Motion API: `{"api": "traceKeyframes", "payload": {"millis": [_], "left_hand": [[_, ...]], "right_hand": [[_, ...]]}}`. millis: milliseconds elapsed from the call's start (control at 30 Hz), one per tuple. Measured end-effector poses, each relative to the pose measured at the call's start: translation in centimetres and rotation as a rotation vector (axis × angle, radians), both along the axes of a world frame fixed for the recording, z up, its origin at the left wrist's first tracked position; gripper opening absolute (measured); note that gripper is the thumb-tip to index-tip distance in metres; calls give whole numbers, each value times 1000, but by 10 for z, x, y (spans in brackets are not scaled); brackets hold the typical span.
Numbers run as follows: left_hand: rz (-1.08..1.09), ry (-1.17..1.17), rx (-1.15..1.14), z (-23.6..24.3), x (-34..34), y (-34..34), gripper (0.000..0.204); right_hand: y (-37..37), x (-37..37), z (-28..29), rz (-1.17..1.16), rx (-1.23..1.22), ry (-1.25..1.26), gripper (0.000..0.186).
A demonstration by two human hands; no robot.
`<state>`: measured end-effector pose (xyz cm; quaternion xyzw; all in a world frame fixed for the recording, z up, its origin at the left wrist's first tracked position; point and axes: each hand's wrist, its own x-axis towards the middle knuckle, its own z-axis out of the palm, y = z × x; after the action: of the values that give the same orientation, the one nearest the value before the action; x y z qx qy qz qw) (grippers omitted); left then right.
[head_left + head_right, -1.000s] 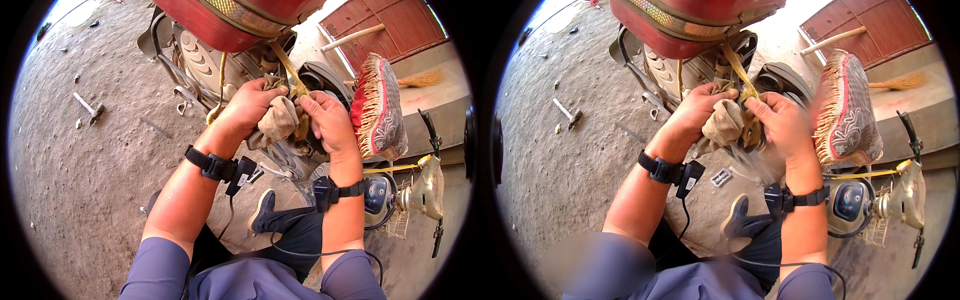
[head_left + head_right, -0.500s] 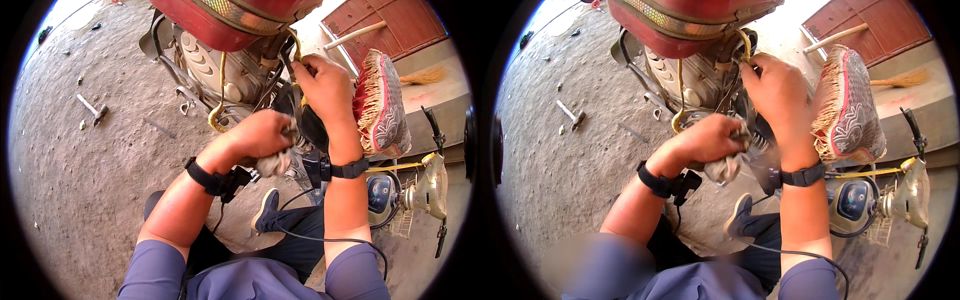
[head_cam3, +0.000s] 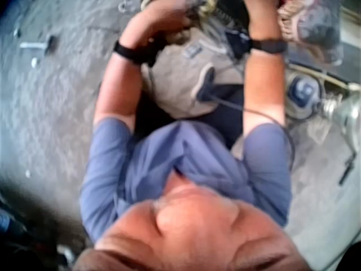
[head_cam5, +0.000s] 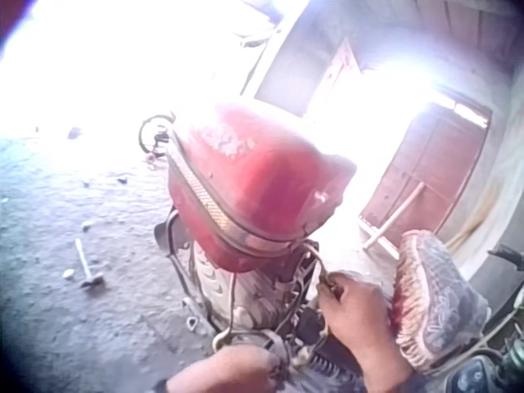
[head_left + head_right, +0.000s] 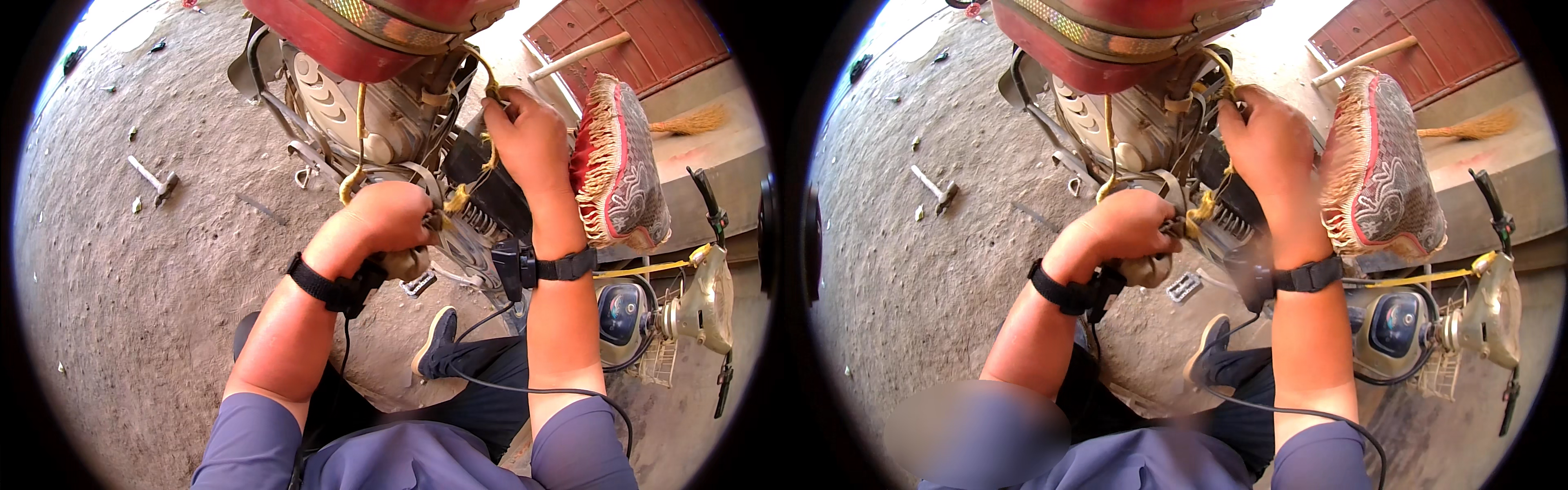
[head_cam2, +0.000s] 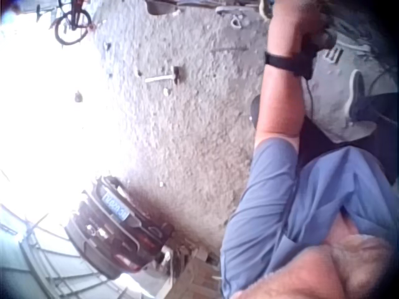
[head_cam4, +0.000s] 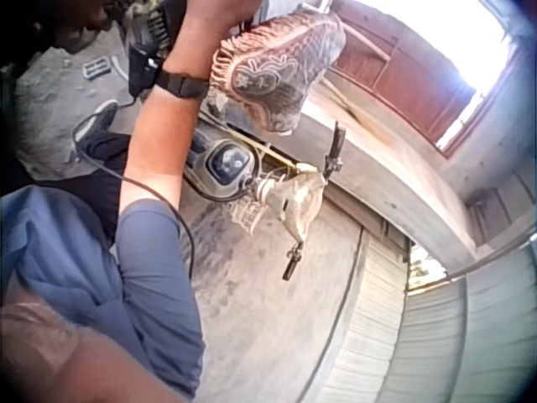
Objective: The person kneels beside a red motorcycle and uses a cloth to wipe and adjust components near the engine and seat area. They handle wires and small parts, occasionally reaching under the seat and around the frame.
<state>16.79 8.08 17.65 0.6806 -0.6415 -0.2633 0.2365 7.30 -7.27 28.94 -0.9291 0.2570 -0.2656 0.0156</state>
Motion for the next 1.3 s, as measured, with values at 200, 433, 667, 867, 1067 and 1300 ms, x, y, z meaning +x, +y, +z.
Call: {"api": "traceKeyframes", "payload": {"millis": [200,433,667,867,1067,1300], "left_hand": [[202,-70,6,6,26,16,45],[615,204,-284,26,12,13,45],[589,418,-329,14,24,15,34],[647,413,-423,13,39,20,34],[663,405,-430,11,46,26,32],[678,421,-443,17,51,31,30]], "right_hand": [[17,13,-8,123,198,75,34],[30,22,-33,238,703,28,30],[4,10,-22,152,723,-91,30],[-21,29,-31,-66,-127,448,46],[-25,38,-44,-126,-83,373,38],[-37,42,-24,0,10,67,40]]}}
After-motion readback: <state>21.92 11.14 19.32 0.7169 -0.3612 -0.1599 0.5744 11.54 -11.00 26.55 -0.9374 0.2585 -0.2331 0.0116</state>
